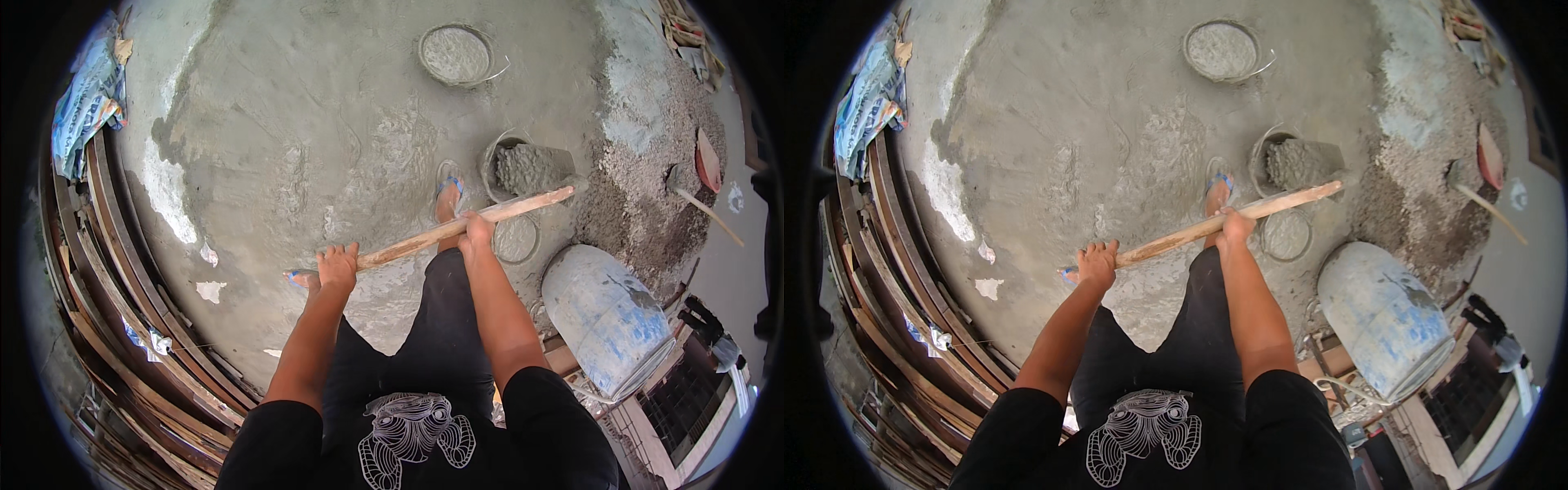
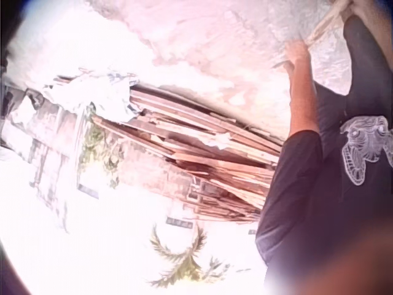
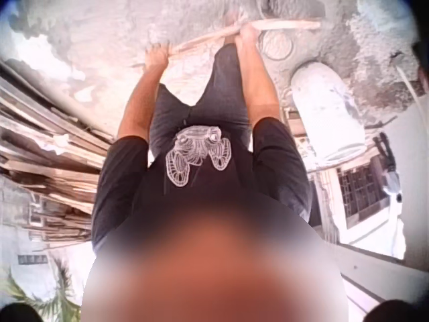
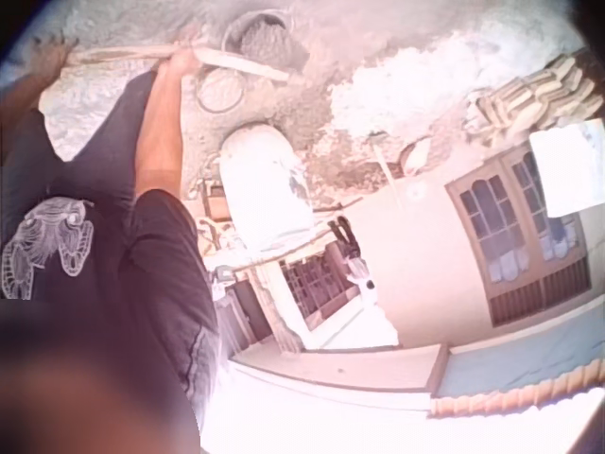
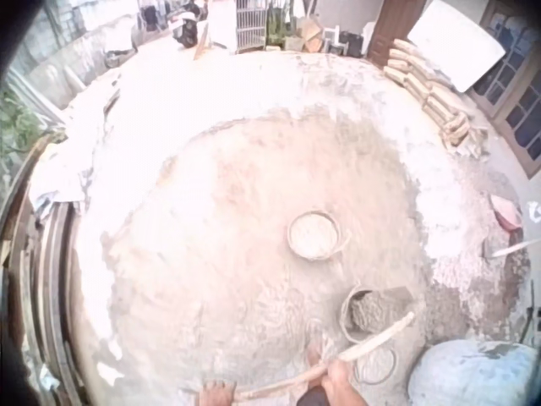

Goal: The person uses a hoe to spread and level wet concrete on a floor surface. They repeatedly pull and push the material to create a smooth, even layer across the area.

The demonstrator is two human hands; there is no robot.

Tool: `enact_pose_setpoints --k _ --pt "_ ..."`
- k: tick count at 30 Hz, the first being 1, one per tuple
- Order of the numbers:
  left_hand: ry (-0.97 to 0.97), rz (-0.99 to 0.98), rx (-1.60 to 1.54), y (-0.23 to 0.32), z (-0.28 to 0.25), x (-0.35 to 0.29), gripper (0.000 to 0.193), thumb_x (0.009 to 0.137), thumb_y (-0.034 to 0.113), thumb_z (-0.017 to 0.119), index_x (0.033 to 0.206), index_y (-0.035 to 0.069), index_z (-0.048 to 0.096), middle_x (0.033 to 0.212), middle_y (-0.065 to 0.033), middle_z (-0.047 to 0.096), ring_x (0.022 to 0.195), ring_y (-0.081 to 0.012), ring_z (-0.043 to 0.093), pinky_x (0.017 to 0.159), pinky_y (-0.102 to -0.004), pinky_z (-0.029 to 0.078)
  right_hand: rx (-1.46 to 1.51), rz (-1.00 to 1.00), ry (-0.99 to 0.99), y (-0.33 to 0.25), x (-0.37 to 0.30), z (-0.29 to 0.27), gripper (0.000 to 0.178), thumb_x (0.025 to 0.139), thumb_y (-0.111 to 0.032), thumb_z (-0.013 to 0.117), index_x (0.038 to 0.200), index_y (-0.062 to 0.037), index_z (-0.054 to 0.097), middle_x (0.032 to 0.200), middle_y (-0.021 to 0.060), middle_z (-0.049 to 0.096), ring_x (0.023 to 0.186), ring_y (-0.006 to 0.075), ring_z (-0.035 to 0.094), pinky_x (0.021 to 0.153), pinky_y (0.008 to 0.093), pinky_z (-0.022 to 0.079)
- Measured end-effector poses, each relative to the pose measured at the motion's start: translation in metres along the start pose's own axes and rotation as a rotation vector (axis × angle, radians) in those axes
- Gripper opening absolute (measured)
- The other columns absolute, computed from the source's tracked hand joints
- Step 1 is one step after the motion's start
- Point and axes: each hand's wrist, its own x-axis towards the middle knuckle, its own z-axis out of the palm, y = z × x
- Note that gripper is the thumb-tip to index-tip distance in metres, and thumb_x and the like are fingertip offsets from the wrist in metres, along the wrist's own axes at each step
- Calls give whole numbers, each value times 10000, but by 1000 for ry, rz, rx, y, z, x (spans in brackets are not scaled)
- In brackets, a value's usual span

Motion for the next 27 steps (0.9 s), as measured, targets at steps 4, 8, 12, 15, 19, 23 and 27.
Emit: enact_pose_setpoints --k 4,8,12,15,19,23,27 --pt "4 -116 -77 -3 72 -4 468 809 152 685 1247 204 527 1202 -62 565 1218 -270 476 1022 -504 332 -68 -206 150 29 -38 -10 671 749 150 536 1349 -32 295 905 149 523 646 242 580 609 412 532" --pt "-85 429 -616 -24 56 -75 562 732 137 702 1260 128 508 1124 -168 598 1103 -374 562 955 -455 432 24 -205 -78 -15 -106 -21 576 763 125 538 1276 -66 359 826 107 511 621 205 557 580 389 522" --pt "-216 465 -1036 -17 33 -134 579 764 141 737 1277 53 484 895 -278 656 938 -464 632 812 -473 501 -39 -141 -163 -41 -124 2 336 798 68 549 1092 -56 444 753 83 509 590 193 549 528 381 515" --pt "-175 355 -1097 -9 25 -129 567 774 146 725 1272 31 478 874 -288 645 924 -469 628 806 -474 494 -83 -170 -285 -30 -101 45 248 824 2 583 1034 -10 452 732 98 537 515 208 536 457 331 475" --pt "-250 349 -1164 -7 26 -74 559 768 137 710 1254 -8 474 897 -258 642 897 -437 642 802 -471 491 -421 -184 -100 -2 -38 105 216 843 -11 578 1027 15 467 758 128 560 538 216 563 466 348 495" --pt "-720 302 -1735 -1 51 -23 555 799 131 696 1288 9 462 973 -153 645 847 -284 655 731 -390 508 -531 -108 -101 32 3 110 188 852 -60 588 984 16 477 774 125 551 549 211 564 443 360 493" --pt "-951 380 -2240 12 84 -30 615 845 107 658 1405 65 405 862 -52 586 652 -112 566 556 -255 466 -586 -126 -177 47 8 91 281 831 -57 600 1053 22 446 812 147 554 563 226 574 454 379 511"
